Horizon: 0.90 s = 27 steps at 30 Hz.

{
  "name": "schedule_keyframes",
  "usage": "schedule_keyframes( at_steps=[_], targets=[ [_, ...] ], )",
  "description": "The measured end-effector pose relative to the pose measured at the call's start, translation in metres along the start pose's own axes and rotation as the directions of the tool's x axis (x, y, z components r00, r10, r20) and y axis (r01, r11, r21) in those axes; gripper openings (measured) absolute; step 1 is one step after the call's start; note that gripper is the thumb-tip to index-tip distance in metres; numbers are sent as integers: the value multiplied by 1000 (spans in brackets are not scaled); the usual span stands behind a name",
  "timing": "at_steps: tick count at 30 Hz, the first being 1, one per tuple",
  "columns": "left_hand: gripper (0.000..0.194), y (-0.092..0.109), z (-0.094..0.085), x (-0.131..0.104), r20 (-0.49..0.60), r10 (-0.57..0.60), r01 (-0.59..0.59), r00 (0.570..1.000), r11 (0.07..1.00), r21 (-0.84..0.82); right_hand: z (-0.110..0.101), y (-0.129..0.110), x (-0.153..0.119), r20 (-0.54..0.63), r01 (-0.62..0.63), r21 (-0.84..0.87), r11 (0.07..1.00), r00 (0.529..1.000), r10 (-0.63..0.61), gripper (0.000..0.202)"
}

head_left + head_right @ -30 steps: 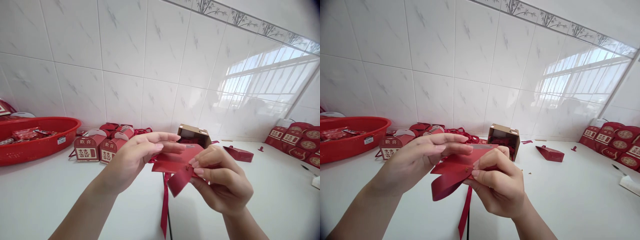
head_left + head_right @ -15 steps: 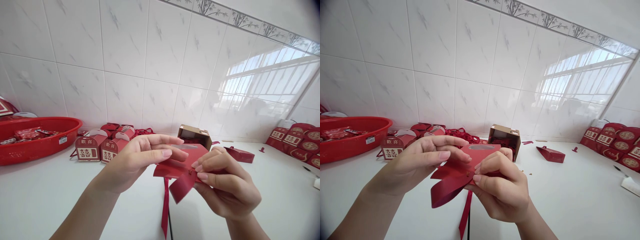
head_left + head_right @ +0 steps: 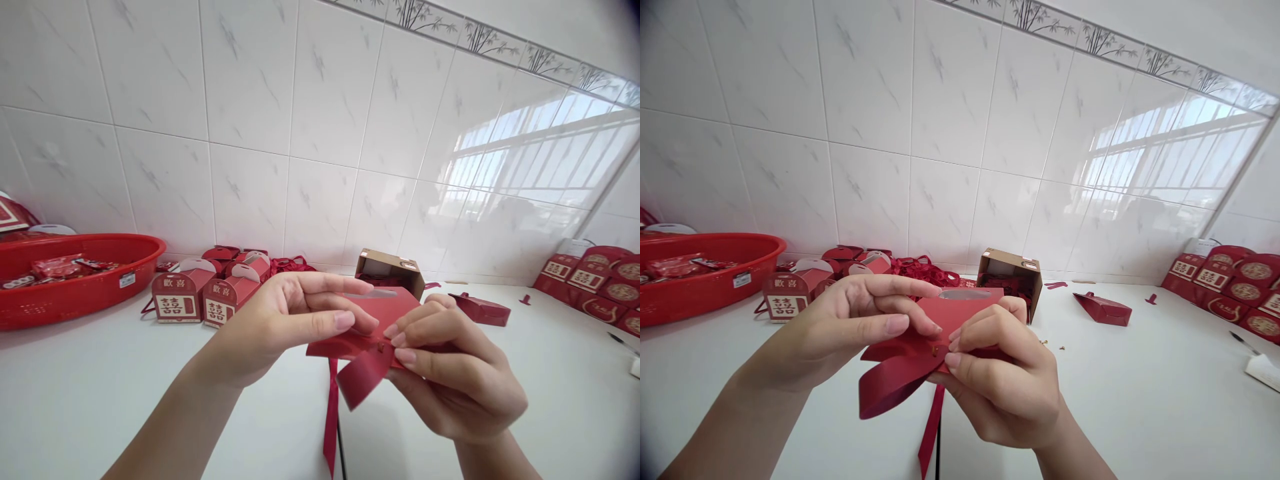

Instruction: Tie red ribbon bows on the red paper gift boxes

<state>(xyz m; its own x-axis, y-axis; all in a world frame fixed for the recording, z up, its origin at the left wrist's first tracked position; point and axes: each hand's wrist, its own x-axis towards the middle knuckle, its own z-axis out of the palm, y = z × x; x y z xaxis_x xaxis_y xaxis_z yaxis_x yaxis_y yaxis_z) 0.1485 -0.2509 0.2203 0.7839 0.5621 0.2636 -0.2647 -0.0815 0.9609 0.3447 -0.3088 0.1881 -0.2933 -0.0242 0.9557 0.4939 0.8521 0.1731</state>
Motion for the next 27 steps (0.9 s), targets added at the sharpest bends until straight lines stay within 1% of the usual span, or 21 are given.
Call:
schedule_keyframes(
  at_steps=[8, 13, 16, 23, 25, 27],
  targets=[
    [27, -1, 3, 2, -28, -23, 24, 999, 999, 32, 1, -1, 0, 6, 0, 5, 1000, 1000, 0, 13],
    [31, -1, 5, 2, -118, 12, -1, 993, 996, 92, 1, -1, 0, 11, 1, 4, 1000, 1000, -1, 12],
    [30, -1, 6, 2, -159, 26, -11, 987, 996, 92, 1, -1, 0, 3, 1, -3, 1000, 1000, -1, 12],
    [30, -2, 5, 2, -150, 6, 10, 989, 994, 106, 2, -2, 1, -5, -13, -28, 1000, 1000, 13, 13],
    [30, -3, 7, 2, -157, 11, 11, 988, 990, 137, 2, -1, 1, 0, -6, -29, 1000, 1000, 6, 14],
    [27, -3, 8, 3, -209, 45, -1, 977, 978, 208, 1, 0, 0, 8, 5, -43, 999, 1000, -5, 15]
  ],
)
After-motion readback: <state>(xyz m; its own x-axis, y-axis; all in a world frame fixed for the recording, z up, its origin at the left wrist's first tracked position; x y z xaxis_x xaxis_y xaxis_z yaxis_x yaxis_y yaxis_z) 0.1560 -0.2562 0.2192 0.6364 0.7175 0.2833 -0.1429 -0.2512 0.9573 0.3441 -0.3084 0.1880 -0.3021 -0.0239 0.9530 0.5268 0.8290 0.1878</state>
